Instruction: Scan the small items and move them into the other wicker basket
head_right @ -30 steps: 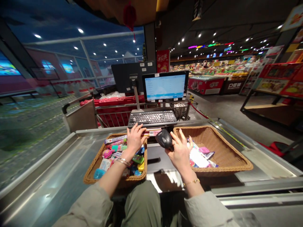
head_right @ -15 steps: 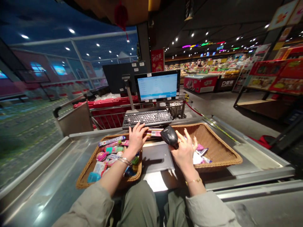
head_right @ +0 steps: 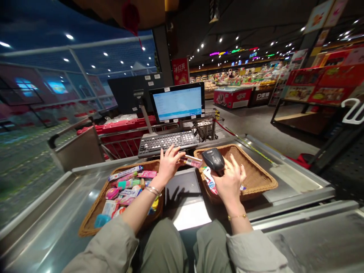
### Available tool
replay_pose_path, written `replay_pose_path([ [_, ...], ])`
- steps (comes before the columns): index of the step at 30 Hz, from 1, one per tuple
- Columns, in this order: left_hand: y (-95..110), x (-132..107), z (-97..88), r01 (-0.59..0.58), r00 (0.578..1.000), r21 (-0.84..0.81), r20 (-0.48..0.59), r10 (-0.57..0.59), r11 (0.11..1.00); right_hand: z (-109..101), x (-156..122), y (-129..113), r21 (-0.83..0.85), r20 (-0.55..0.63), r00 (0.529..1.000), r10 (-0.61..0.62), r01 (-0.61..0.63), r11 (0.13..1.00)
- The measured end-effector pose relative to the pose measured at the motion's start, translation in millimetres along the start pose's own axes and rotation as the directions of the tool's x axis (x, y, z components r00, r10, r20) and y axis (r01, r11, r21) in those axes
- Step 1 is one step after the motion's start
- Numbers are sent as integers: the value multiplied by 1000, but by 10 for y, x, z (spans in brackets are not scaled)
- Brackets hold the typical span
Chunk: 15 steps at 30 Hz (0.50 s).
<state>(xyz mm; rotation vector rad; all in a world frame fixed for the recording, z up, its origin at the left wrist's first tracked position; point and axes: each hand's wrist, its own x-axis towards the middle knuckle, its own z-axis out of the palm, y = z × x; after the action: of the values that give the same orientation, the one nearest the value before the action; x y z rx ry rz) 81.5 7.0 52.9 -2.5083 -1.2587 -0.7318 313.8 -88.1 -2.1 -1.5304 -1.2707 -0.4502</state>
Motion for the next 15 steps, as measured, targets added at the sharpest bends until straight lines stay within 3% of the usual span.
replay_pose_path([
  [6, 130, 122, 115, -141, 990, 33, -20, 142, 989, -112, 20, 180, 15, -23, 992, 125, -124, 992],
  [11, 195, 231, 232, -289, 957, 18, -28, 290, 957, -204, 19, 270, 55, -60, 976, 210, -207, 977],
  [15, 372, 334, 383, -303, 952, -8, 32, 303, 953, -243, 6, 349, 70, -69, 961, 268, -263, 962],
])
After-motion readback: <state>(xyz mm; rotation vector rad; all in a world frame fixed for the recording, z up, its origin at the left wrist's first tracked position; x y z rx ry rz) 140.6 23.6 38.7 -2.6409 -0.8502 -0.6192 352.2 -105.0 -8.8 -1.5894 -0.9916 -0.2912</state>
